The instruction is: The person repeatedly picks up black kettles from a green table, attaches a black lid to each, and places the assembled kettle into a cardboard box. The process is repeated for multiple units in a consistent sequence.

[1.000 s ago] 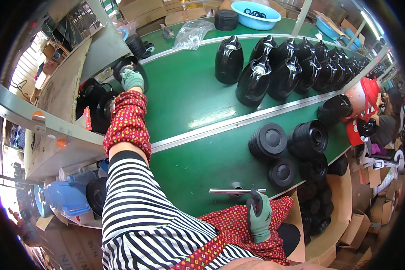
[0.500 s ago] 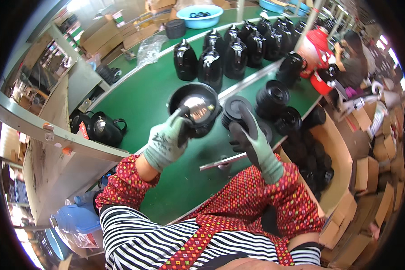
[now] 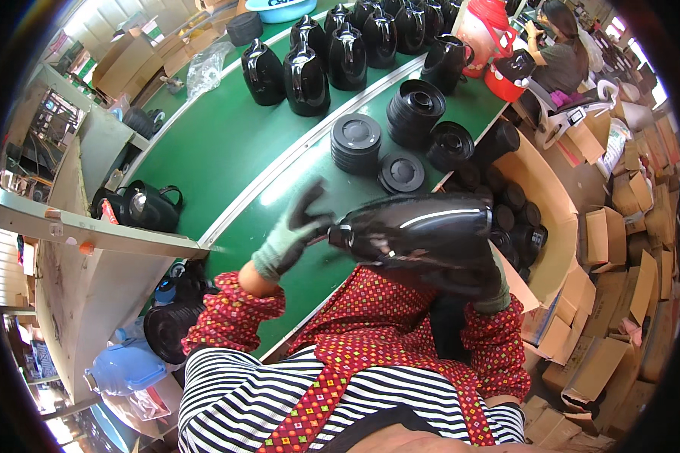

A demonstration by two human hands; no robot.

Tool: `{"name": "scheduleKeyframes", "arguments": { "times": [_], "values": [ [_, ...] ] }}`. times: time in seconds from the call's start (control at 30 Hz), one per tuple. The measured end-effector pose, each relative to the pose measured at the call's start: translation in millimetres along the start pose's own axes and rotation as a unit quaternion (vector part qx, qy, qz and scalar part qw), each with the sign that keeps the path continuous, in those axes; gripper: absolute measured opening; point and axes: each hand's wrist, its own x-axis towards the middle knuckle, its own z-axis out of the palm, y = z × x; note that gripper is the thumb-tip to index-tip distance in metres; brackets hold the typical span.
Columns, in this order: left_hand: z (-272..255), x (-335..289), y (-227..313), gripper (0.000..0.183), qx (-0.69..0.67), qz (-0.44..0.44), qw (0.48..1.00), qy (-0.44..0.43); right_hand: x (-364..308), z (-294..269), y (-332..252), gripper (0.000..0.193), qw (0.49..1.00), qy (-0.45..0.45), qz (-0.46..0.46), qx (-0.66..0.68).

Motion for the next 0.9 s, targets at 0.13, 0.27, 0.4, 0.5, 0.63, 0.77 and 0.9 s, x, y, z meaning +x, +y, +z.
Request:
{"name": "scheduleKeyframes", "arguments": {
  "times": [0.13, 0.27, 0.4, 0.5, 0.63, 0.77, 0.9],
  "values": [
    [40.2, -3.2, -14.7, 0.085, -0.102, -0.044, 0.964, -0.241, -1.6, -6.9, 12.2, 0.075, 0.998, -0.027, 0.058, -0.030],
    [31.9, -6.6, -76.7, 0.066, -0.267, -0.045, 0.938, -0.216, 27.3, 41.8, -15.5, 0.078, 0.981, -0.114, 0.114, -0.110],
    [27.7, -11.0, -70.4, 0.064, -0.281, -0.075, 0.944, -0.153, 88.4, 51.4, -5.1, 0.075, 0.973, -0.153, 0.073, -0.159],
    [11.2, -24.2, -63.6, 0.063, -0.271, -0.070, 0.957, -0.079, 163.5, 26.0, 5.3, 0.087, 0.789, -0.007, -0.108, -0.605],
    [-7.6, -34.7, -57.3, 0.061, -0.261, -0.062, 0.963, -0.028, 232.9, -24.0, 46.6, 0.110, 0.526, 0.085, -0.010, -0.846],
    [-9.8, -37.8, -52.8, 0.060, -0.254, -0.067, 0.964, -0.025, 239.5, -47.3, 56.1, 0.104, 0.520, 0.071, -0.039, -0.851],
    [3.9, -33.8, -50.8, 0.059, -0.256, -0.078, 0.962, -0.056, 182.2, -15.3, 19.9, 0.090, 0.669, 0.127, -0.175, -0.711]
  ]
}}
